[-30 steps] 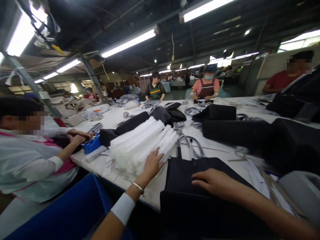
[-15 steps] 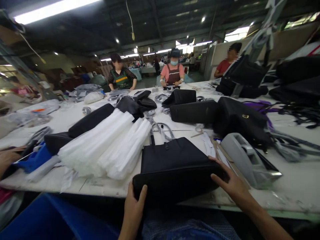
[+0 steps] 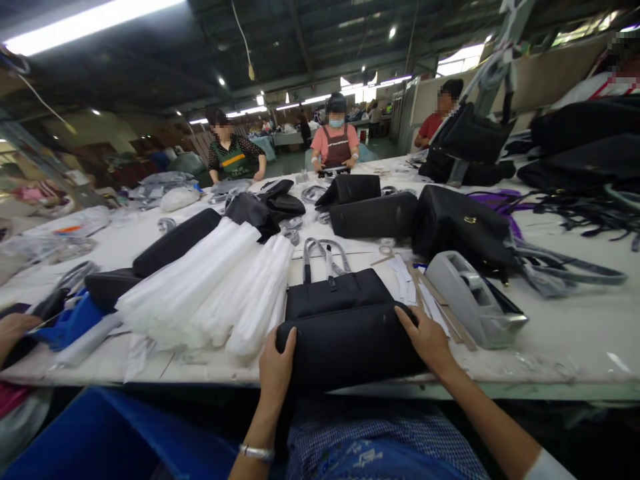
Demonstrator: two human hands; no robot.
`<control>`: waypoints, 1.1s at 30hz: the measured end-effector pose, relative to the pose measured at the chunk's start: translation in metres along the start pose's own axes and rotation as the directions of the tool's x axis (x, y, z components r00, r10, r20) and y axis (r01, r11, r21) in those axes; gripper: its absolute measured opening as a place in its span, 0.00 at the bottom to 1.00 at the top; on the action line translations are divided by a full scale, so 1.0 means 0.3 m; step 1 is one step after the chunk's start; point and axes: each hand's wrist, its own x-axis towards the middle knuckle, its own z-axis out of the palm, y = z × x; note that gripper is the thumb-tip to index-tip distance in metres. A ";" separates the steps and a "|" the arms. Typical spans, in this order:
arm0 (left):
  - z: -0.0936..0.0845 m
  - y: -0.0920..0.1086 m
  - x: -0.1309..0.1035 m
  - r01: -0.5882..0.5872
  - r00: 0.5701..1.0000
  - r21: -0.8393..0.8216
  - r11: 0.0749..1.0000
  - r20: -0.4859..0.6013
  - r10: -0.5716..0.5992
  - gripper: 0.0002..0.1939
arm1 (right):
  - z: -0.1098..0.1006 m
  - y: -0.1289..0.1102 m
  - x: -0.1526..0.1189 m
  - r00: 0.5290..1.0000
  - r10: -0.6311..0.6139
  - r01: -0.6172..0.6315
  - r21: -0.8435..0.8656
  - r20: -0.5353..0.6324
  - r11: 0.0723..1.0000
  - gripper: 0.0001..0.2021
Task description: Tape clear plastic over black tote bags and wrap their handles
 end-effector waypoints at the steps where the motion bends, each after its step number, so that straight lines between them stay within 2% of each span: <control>1: 0.000 0.003 0.002 -0.024 1.000 0.036 0.999 -0.007 0.024 0.29 | -0.001 -0.002 0.007 1.000 -0.016 0.016 -0.021 0.010 1.000 0.30; 3: -0.004 0.008 0.001 -0.078 0.995 0.139 0.987 -0.057 0.086 0.31 | -0.007 0.007 0.013 0.998 -0.054 0.055 -0.053 0.028 0.997 0.28; 5: -0.004 0.010 -0.001 -0.171 0.975 0.241 0.955 -0.101 0.200 0.28 | -0.016 0.033 0.018 0.991 -0.125 0.128 -0.084 0.037 0.988 0.26; 7: 0.002 0.008 0.001 -0.330 0.934 0.271 0.904 -0.048 0.355 0.21 | -0.033 0.057 0.038 0.969 -0.246 0.247 -0.117 0.030 0.962 0.22; 9: 0.014 0.001 0.007 -0.458 0.888 0.217 0.862 0.060 0.456 0.19 | -0.061 0.046 0.075 0.926 -0.377 0.371 -0.148 -0.017 0.917 0.20; 11: 0.025 -0.004 0.009 -0.489 0.872 0.161 0.858 0.103 0.478 0.19 | -0.089 -0.024 0.112 0.868 -0.489 0.472 -0.164 -0.083 0.866 0.19; 13: 0.030 -0.004 0.005 -0.464 0.886 0.137 0.875 0.079 0.458 0.18 | -0.094 -0.146 0.128 0.823 -0.559 0.551 -0.101 -0.098 0.829 0.20; 15: 0.024 0.005 0.002 -0.450 0.893 0.113 0.886 0.068 0.444 0.17 | -0.056 -0.283 0.116 0.812 -0.583 0.580 0.098 0.010 0.809 0.19; 16: 0.016 0.013 0.005 -0.443 0.896 0.100 0.891 0.069 0.438 0.17 | -0.019 -0.342 0.103 0.785 -0.604 0.569 0.226 0.135 0.790 0.18; 18: -0.013 0.033 0.025 -0.430 0.902 0.077 0.900 0.067 0.426 0.16 | 0.075 -0.422 0.076 0.674 -0.663 0.510 0.444 0.326 0.736 0.17; 20: -0.055 0.052 0.071 -0.411 0.911 0.090 0.907 0.024 0.411 0.17 | 0.166 -0.446 0.063 0.614 -0.698 0.475 0.535 0.367 0.699 0.16; 21: -0.078 0.059 0.103 -0.396 0.917 0.126 0.910 -0.008 0.400 0.17 | 0.201 -0.442 0.063 0.616 -0.696 0.455 0.555 0.369 0.697 0.16; 23: -0.124 0.065 0.176 -0.339 0.929 0.265 0.903 -0.056 0.366 0.19 | 0.236 -0.420 0.075 0.657 -0.662 0.407 0.570 0.360 0.714 0.16; 25: -0.158 0.060 0.247 -0.251 0.950 0.435 0.865 -0.059 0.305 0.21 | 0.234 -0.398 0.093 0.705 -0.610 0.342 0.580 0.362 0.739 0.18; 27: -0.176 0.047 0.303 -0.179 0.973 0.537 0.824 -0.025 0.228 0.21 | 0.216 -0.386 0.105 0.732 -0.573 0.293 0.589 0.369 0.753 0.19; 31: -0.189 0.028 0.363 -0.111 0.994 0.503 0.857 0.067 0.089 0.09 | 0.198 -0.384 0.108 0.754 -0.541 0.233 0.618 0.373 0.751 0.19; 33: -0.213 0.035 0.380 -0.104 0.993 0.454 0.885 0.095 0.069 0.08 | 0.204 -0.382 0.108 0.755 -0.537 0.213 0.635 0.376 0.743 0.19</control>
